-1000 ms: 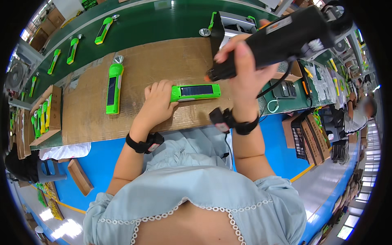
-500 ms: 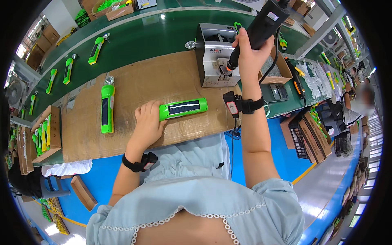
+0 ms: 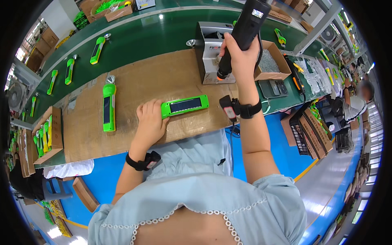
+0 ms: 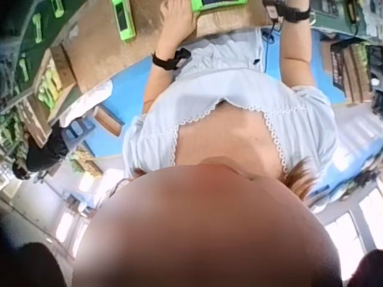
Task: Assembling solar-powered green flashlights using an electric screwdriver at a factory workstation.
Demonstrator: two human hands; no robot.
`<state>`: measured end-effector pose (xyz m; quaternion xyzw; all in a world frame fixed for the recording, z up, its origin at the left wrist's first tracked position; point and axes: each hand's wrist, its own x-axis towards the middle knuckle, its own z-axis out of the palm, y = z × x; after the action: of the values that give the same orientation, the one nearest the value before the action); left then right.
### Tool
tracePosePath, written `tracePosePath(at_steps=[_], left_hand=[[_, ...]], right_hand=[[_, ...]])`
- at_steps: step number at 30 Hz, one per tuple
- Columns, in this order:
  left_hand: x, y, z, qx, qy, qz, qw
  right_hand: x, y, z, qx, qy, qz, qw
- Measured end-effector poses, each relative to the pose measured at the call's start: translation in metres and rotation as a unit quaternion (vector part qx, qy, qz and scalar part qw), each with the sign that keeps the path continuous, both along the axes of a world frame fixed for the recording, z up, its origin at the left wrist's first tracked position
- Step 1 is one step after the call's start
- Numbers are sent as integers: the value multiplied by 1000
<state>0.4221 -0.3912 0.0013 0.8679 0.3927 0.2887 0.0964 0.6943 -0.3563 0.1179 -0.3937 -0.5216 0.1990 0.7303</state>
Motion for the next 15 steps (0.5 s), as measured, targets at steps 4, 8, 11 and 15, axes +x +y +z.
tracePosePath(at_steps=[4,8,11,15], left_hand=[[2,-6,-3,10,6,13,1000],[1,-8,-8,16,12,24,1000],[0,-9,-8,23,16,27,999],[0,-10,-8,21,15,28,999]], right_hand=[[-37,-28,-11,49,31,40,998],[-71,-41,-19,47,48,113,991],[-96,-40,-22,42,19,151,987],[-112,-34,-30,21,12,175,984]])
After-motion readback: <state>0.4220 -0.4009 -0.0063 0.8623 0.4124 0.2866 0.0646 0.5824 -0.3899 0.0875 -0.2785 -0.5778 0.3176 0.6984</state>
